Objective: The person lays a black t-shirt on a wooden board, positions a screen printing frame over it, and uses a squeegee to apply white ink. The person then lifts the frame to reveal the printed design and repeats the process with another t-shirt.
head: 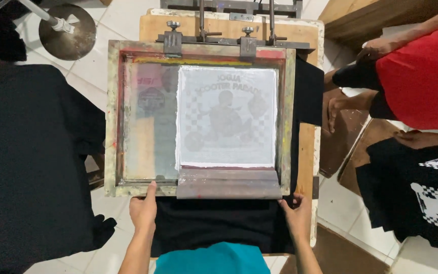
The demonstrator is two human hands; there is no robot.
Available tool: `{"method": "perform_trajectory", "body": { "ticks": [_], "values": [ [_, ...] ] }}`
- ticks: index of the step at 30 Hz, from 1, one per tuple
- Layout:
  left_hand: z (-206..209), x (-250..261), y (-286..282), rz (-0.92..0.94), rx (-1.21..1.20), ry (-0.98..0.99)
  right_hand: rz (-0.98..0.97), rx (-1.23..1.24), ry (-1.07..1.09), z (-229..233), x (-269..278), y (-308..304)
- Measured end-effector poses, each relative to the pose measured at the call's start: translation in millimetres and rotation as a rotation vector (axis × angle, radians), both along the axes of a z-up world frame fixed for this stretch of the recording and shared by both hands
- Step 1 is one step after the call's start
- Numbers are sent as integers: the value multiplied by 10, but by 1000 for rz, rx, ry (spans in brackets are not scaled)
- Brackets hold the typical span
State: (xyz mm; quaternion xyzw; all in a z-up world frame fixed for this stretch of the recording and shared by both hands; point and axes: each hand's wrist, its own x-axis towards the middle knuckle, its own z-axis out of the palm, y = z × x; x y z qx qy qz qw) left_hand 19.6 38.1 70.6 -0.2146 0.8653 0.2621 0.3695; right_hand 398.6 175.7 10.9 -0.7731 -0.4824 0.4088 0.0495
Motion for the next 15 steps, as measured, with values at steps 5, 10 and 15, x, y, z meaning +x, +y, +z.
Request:
{"method": "perform_trajectory", "body": {
  "ticks": [5,10,15],
  "values": [
    [-37,-40,-57,-60,-60,-43,-16,20,48,-49,48,1],
    [63,-33,-42,-71,-54,-36,-15,9,82,-332,232,43],
    [-609,-94,-544,-216,211,53,17,-75,80,-587,594,114]
  ]
}}
